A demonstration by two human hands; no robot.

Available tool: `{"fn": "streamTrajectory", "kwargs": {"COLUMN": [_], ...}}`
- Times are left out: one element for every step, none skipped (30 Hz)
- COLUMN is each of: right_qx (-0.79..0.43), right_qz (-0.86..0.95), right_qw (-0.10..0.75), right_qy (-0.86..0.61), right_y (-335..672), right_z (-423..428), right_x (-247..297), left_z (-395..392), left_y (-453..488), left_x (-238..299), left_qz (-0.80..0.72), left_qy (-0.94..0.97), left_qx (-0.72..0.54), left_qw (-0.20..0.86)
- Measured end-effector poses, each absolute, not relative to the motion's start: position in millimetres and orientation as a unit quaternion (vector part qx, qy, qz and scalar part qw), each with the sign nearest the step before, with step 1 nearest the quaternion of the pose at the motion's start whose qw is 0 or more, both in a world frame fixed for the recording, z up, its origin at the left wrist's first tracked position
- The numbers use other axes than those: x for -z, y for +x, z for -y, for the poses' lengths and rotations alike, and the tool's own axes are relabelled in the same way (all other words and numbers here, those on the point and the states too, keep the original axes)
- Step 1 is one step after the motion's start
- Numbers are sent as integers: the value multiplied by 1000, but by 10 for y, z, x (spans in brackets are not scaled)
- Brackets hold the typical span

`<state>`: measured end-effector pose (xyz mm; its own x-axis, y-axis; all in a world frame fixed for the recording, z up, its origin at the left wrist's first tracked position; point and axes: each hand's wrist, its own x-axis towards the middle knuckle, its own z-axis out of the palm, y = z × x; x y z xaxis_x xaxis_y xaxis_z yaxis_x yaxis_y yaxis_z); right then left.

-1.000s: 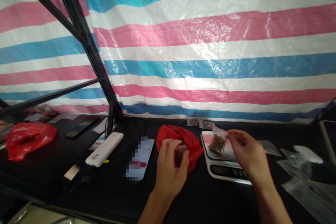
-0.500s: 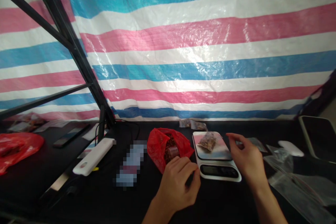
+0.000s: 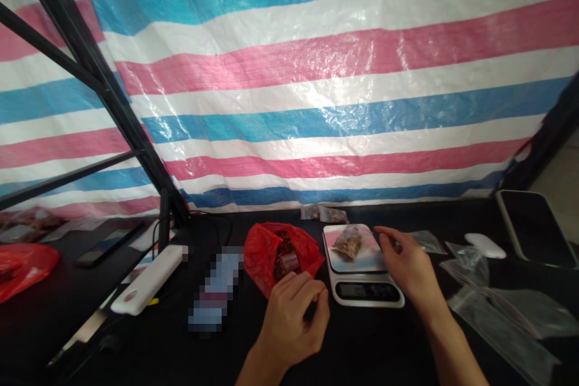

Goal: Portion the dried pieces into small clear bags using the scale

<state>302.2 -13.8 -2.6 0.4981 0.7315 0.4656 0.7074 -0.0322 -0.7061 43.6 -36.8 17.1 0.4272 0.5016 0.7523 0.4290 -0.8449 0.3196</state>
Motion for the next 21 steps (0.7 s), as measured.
{"fn": "streamTrajectory", "kwargs": {"right_qx": [-11, -10, -7, -2, 5, 11, 17, 21, 23, 24, 24, 23, 23, 22, 20, 15, 8, 0, -12, -28, -48], "right_qz": [504, 507, 510, 514, 518, 521, 524, 527, 530, 531, 533, 533, 533, 531, 530, 528, 526, 523, 521, 522, 526], "right_qw": [480, 474, 468, 460, 452, 445, 438, 433, 429, 427, 427, 427, 429, 433, 439, 448, 458, 471, 487, 502, 518], "right_qy": [-718, -720, -722, -724, -726, -729, -731, -731, -731, -731, -731, -730, -729, -728, -725, -721, -717, -710, -701, -688, -673], "right_y": [3014, 3004, 2994, 2983, 2972, 2962, 2951, 2941, 2931, 2921, 2912, 2904, 2896, 2890, 2885, 2881, 2878, 2874, 2868, 2857, 2840], "right_z": [121, 106, 94, 86, 81, 81, 83, 86, 90, 94, 96, 96, 95, 93, 90, 88, 88, 91, 100, 113, 132], "right_x": [49, 71, 91, 108, 119, 125, 127, 125, 121, 116, 112, 107, 103, 97, 89, 76, 57, 32, 0, -39, -83], "left_z": [365, 362, 359, 355, 352, 350, 349, 349, 350, 352, 354, 355, 357, 357, 356, 354, 351, 349, 347, 345, 345], "left_y": [431, 426, 420, 414, 409, 402, 396, 390, 385, 381, 378, 376, 376, 376, 378, 382, 386, 393, 401, 412, 425], "left_x": [-169, -165, -161, -156, -152, -150, -149, -151, -153, -156, -159, -159, -158, -154, -149, -142, -137, -134, -133, -136, -140], "left_qz": [-276, -277, -277, -277, -277, -278, -280, -282, -284, -286, -288, -290, -292, -293, -294, -295, -296, -296, -297, -298, -302], "left_qy": [843, 843, 842, 842, 841, 840, 839, 839, 839, 838, 838, 838, 838, 837, 836, 835, 834, 833, 830, 825, 817], "left_qx": [-459, -460, -461, -462, -463, -464, -464, -464, -463, -462, -461, -460, -460, -460, -461, -462, -463, -466, -471, -479, -488], "left_qw": [39, 39, 40, 40, 40, 41, 42, 42, 43, 44, 43, 42, 40, 39, 38, 37, 38, 39, 41, 45, 53]}}
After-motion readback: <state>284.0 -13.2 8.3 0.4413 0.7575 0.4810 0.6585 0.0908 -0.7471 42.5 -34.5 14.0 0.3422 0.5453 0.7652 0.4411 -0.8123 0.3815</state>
